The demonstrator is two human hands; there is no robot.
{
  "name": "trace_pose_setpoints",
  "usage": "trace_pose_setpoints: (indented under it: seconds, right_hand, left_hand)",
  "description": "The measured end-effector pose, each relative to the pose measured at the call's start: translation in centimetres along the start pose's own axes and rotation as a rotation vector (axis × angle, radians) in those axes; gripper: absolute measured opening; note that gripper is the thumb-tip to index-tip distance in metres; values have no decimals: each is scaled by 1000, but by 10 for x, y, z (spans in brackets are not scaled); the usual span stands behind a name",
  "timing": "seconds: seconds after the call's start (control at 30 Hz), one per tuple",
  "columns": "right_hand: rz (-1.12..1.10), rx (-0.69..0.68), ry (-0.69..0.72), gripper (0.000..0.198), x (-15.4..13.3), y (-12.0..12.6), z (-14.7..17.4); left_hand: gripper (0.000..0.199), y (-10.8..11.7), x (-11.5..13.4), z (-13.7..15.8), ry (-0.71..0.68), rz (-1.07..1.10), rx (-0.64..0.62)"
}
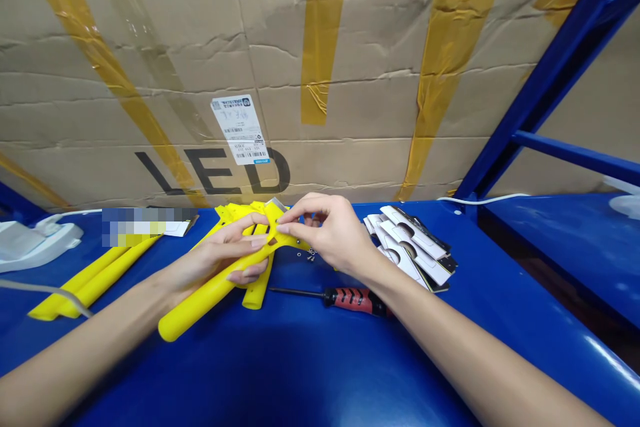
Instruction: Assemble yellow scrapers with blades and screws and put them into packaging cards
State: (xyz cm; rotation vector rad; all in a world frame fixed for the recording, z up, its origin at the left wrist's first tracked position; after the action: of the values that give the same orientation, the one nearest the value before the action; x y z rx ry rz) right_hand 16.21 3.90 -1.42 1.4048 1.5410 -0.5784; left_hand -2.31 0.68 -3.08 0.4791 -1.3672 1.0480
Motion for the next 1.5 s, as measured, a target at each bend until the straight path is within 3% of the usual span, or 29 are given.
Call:
trace_pose_setpoints:
  seconds: [0.17,0.4,0.5,0.6,0.7,0.73,0.8,0.87,0.93,1.03,1.17,1.3,1.43,1.5]
  right_hand:
    - [-22,-12,-70,12,0,-4,0]
    - [-249,20,-308,51,10,-2,0]
    - [-281,-21,-391,53,14,-5,1]
    - [-266,13,-316,49,12,-1,-1]
    - [-103,117,-154,28,9,12,-3]
    - [36,87,-95,19,8,15,-3]
    - [371,-163,15,10,9,12,0]
    - [568,-416,128,15,12,6,6]
    - [656,-557,187,22,16,1,11]
    - [732,-607,206,24,19,-2,13]
    - [821,-572,223,25,11,3,13]
    - [773,-548,46,23,-5,18,24]
    - [729,-602,-120,44,-10,34,52]
    - [763,-637,-138,36,-8,40,64]
  left_hand:
    - [25,0,-2,0,-8,8,-30]
    - [20,1,-4,4,-11,-57,-75]
    - [23,-1,-2,5,-15,-36,-75]
    - [26,-1,5,4,-41,12,-36]
    - [26,9,14,2,-119,49,83]
    - [26,14,17,1,-146,61,128]
    - [26,24,20,-1,-180,82,199]
    - [27,31,20,-2,-180,90,240]
    - [29,33,19,-2,-175,92,256]
    - [28,30,17,-1,-177,79,230]
    - [27,24,16,1,-169,75,193]
    - [25,22,16,1,-127,70,177]
    - [28,19,13,-1,-111,86,172]
    - [28,18,10,-2,-102,93,169]
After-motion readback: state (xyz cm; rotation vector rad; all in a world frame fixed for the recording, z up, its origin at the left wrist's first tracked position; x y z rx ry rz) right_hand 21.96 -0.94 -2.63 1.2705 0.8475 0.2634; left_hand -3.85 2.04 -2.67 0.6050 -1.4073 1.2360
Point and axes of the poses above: each hand's wrist, its own z-axis away from the middle knuckle, its own y-axis out of the back of the hand, x = y × z, the point moved 3 cm from there along -z, towards the middle knuckle, and after that the axes turned 7 degrees about -z, right-handed, at the moved point
